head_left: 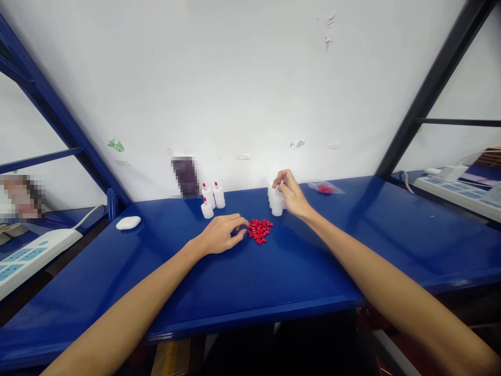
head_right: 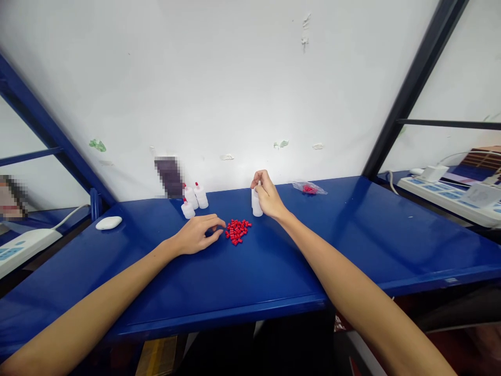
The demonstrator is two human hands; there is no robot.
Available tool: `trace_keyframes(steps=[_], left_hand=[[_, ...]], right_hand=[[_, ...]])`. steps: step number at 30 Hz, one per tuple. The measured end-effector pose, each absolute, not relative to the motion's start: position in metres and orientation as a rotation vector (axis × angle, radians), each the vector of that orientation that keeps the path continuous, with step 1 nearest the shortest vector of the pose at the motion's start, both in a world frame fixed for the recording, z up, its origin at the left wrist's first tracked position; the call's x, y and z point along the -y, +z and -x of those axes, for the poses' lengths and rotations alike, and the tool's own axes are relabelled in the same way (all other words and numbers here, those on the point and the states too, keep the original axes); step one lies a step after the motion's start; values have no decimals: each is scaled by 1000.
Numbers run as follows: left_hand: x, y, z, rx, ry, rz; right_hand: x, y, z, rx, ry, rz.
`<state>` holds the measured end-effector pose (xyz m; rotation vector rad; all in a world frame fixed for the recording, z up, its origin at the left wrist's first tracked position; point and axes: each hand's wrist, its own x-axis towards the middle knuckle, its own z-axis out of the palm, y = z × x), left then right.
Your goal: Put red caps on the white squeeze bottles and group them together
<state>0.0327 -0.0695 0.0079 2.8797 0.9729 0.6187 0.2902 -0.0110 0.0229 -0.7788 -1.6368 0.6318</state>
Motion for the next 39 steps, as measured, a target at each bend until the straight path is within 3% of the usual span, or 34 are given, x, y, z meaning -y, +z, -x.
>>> trace_keyframes(steps=[8,16,21,29,39], left_hand=[[67,6,-33,-969,638,-2697],[70,7,-36,-915,602,-2646],[68,6,-36,-916,606,-2626],[65,4,-36,-916,677,-2519],[60,0,-33,-1099,975,-2252]], right_hand=[[18,21,-290,1598,819,772],[33,15,-285,1472,584,849],[45,12,-278,1457,769,817],[48,12,-293,1742,290,1083],[47,9,-297,1784,390,1027]])
